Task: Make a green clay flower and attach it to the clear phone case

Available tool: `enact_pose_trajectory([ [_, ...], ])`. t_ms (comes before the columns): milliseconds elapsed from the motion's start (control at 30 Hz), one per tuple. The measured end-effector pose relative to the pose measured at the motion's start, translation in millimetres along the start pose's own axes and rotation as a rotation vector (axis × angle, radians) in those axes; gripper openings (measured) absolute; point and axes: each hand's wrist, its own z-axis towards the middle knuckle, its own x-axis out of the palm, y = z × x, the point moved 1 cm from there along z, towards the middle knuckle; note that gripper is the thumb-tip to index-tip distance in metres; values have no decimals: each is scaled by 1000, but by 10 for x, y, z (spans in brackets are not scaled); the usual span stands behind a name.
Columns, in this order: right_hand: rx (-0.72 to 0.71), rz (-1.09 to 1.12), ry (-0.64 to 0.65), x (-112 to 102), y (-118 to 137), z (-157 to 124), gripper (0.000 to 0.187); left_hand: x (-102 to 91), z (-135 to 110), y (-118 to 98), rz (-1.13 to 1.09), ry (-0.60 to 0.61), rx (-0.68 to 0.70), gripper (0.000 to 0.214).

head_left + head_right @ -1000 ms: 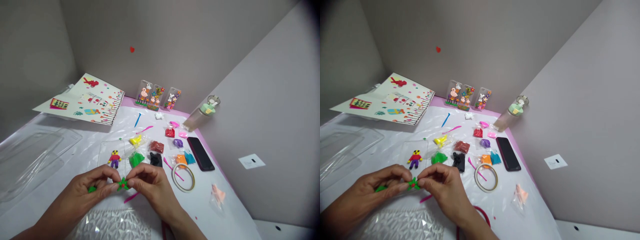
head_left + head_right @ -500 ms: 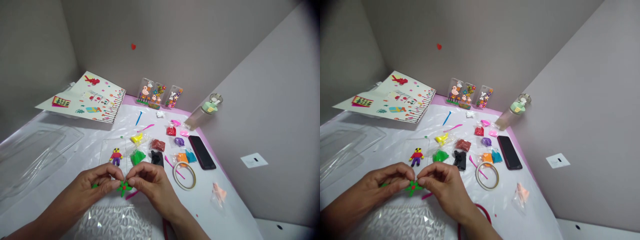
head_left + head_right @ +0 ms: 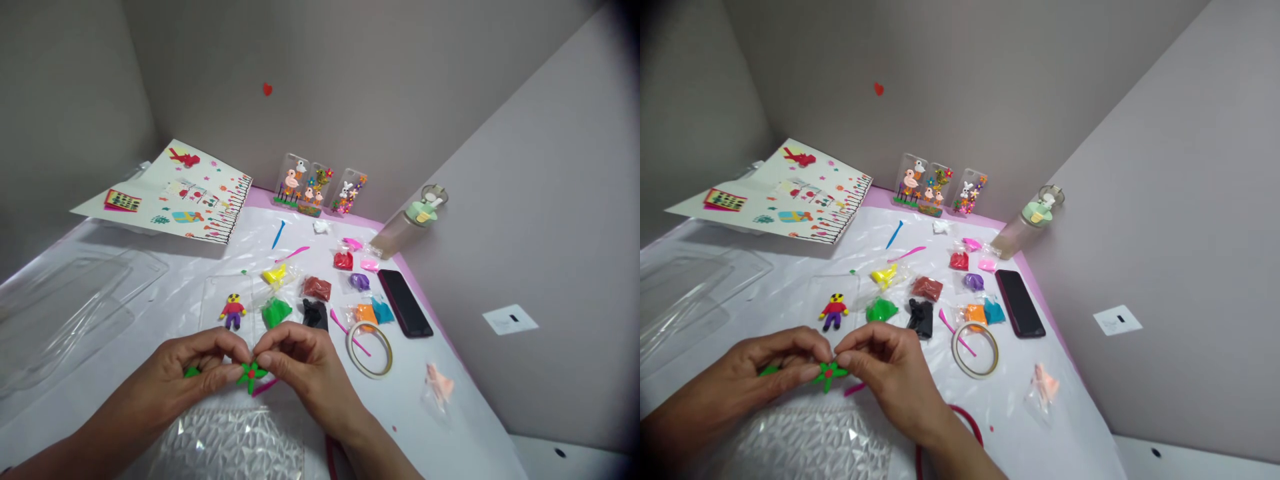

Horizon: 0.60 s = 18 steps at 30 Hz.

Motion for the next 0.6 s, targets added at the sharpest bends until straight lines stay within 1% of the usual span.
enact_pose_trajectory([
  [167, 31, 12, 16, -7, 7, -13, 31, 13, -21, -13, -38, -10, -49, 32],
  [300, 28, 34, 21, -6, 2, -15, 29, 39, -12, -32, -64, 20, -47, 32],
  [333, 21, 39, 21, -8, 1, -14, 29, 33, -4, -38, -65, 38, -43, 30],
  [400, -1, 46, 12, -19, 0, -10, 30, -18, 15, -45, -47, 37, -41, 27],
  [433, -11, 49, 2, -28, -1, -7, 31, -65, 26, -45, -29, 15, -44, 26],
  [500, -27, 48, -26, -51, -8, 0, 32, -195, 44, -34, -12, -110, -66, 29],
  [567, -37, 39, -52, -75, -19, 7, 32, -342, 54, -15, -22, -265, -94, 33],
  [600, -40, 31, -61, -84, -26, 10, 31, -407, 56, -6, -19, -309, -106, 33],
])
